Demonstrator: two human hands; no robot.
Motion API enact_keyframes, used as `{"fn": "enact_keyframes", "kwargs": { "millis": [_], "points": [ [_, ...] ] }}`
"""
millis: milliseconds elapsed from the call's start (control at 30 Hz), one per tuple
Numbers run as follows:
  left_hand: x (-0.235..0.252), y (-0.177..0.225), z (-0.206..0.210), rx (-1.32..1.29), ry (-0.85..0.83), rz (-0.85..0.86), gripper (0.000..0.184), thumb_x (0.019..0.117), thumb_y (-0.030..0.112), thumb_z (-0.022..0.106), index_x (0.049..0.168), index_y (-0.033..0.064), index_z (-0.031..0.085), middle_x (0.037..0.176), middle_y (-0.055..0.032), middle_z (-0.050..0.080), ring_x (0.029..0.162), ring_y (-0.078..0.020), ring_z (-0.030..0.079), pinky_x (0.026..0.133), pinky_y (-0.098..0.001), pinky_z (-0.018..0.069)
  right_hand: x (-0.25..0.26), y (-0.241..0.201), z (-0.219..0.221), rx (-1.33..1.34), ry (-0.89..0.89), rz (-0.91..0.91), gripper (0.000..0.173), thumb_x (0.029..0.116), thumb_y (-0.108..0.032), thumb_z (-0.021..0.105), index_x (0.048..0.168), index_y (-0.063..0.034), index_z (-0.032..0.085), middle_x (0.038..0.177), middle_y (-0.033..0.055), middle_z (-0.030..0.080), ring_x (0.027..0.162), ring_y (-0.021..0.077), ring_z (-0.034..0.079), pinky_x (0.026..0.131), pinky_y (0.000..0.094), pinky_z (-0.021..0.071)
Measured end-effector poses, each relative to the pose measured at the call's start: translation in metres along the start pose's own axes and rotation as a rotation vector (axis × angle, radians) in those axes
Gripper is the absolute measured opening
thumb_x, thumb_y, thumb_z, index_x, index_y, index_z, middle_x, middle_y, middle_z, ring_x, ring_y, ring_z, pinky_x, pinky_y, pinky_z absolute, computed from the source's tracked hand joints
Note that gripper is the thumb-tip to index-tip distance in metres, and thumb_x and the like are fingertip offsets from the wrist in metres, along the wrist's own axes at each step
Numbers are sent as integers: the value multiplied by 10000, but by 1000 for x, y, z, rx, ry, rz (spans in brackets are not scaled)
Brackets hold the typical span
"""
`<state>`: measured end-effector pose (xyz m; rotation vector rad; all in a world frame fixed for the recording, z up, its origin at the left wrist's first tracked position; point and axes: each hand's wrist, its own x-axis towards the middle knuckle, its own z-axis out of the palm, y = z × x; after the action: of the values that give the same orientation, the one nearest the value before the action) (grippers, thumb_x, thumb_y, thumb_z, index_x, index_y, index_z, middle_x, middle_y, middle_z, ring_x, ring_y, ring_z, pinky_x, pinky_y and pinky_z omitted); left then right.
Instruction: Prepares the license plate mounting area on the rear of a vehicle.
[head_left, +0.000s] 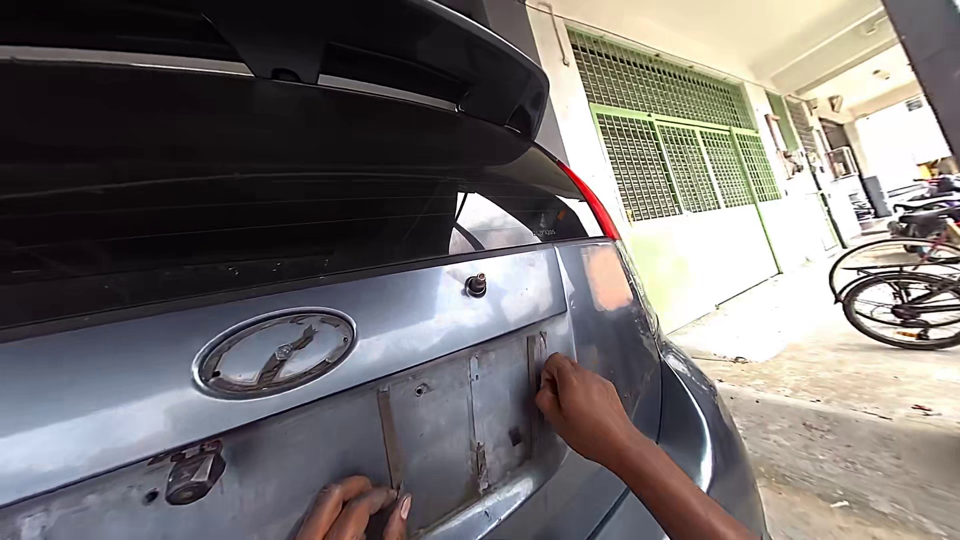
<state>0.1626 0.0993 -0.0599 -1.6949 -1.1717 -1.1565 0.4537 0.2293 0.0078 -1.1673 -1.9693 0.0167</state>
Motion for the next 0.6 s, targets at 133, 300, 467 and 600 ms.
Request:
{"fn": "enact_keyframes", "kwargs": {
  "millis": [133, 300, 467, 600],
  "points": [
    [-1, 1, -2, -14, -9, -1, 252, 944, 297, 733, 945, 47, 768, 1010, -166, 691, 719, -149, 651, 594, -240, 542, -5, 38, 8, 417, 135, -77, 241, 1041, -250, 467, 1056, -84, 642, 883, 44, 652, 767, 149, 662, 723, 346, 571],
    [-2, 0, -2, -11, 2, -1, 244, 940, 290, 736, 925, 49, 766, 985, -157, 686, 696, -137, 637, 581, -235, 534, -11, 38, 28, 344, 494, -169, 281, 998, -297, 473, 1057, -118, 682, 932, -7, 667, 771, 77, 649, 690, 268, 569],
    [-3, 1, -6, 2, 15, -4, 229, 936, 288, 735, 916, 62, 768, 986, -146, 691, 704, -132, 641, 588, -223, 532, -13, 1, 48, 37, 655, 16, 265, 914, -318, 755, 1047, -90, 765, 1044, 122, 694, 842, 290, 715, 631, 460, 591],
    [4, 19, 3, -40, 11, 8, 208, 949, 300, 713, 930, 102, 775, 1004, -97, 711, 774, -112, 678, 648, -230, 573, -23, 2, 42, 26, 627, 96, 169, 963, -198, 689, 937, -47, 762, 998, 193, 707, 897, 396, 705, 671, 598, 558]
  ]
}}
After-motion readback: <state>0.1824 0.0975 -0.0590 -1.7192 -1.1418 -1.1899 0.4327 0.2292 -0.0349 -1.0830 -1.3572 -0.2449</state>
